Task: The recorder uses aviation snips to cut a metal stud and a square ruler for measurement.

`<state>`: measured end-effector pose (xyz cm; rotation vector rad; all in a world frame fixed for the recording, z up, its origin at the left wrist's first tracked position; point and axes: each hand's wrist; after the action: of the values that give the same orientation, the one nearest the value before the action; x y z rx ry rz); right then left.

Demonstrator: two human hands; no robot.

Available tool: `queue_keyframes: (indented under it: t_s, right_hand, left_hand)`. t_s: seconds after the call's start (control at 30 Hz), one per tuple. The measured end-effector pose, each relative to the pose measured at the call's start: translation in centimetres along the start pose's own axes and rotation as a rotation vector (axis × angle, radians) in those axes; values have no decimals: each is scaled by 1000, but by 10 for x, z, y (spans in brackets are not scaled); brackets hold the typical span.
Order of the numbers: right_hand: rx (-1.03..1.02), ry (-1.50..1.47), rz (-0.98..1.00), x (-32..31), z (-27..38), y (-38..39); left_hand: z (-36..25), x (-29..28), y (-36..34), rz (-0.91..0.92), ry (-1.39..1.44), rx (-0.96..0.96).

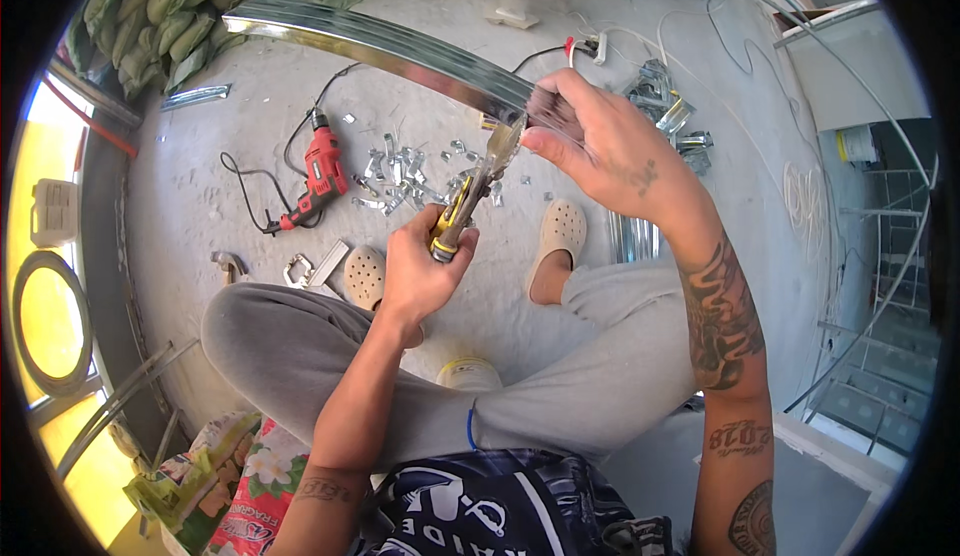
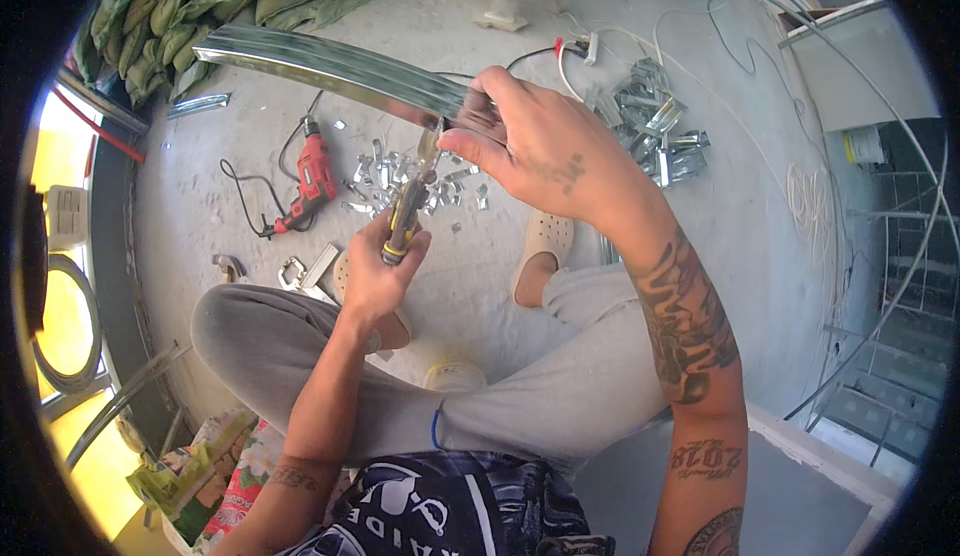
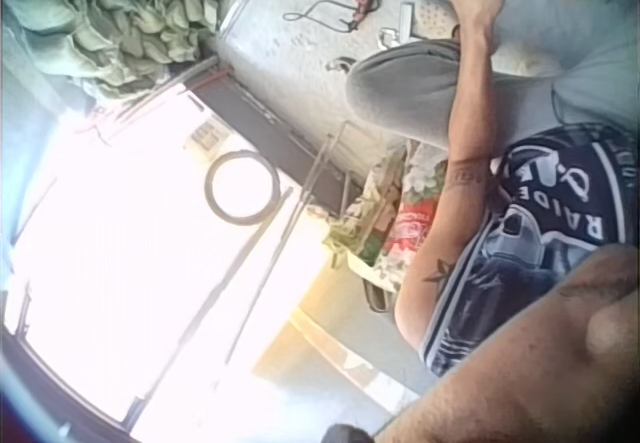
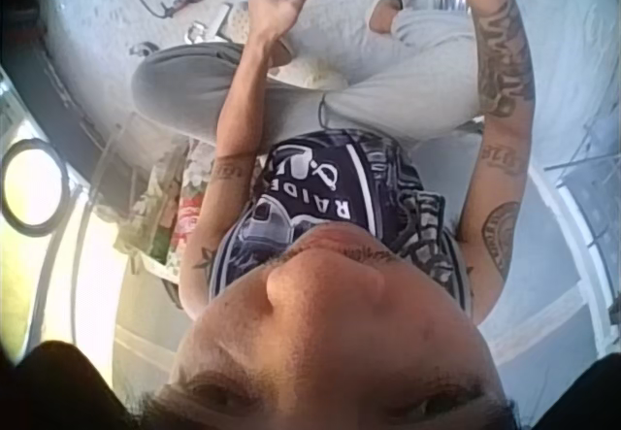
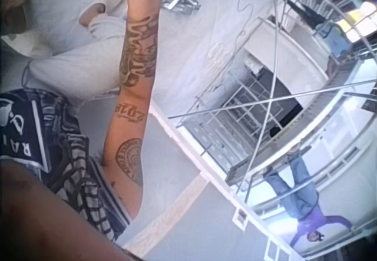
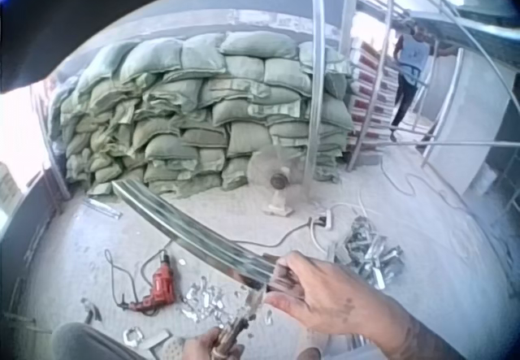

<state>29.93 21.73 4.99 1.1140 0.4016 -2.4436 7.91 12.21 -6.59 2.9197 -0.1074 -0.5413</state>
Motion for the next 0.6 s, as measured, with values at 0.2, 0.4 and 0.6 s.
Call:
queue_keyframes:
  t_s: [0.2, 0.4, 0.6]
  right_hand:
    - [11, 15, 15, 1, 2, 1]
    - [61, 10, 87, -5, 13, -2]
    - [123, 13, 150, -1, 19, 3]
  left_hand:
    - [8, 2, -1, -38, -28, 32]
    - [10, -4, -5, -106, -85, 32]
    - [-5, -12, 4, -90, -84, -12]
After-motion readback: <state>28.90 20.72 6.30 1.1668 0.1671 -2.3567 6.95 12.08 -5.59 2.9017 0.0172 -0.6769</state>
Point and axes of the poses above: each hand's wrist, its own y-axis away from the middle knuckle, its own x-axis out of the palm, z = x × y
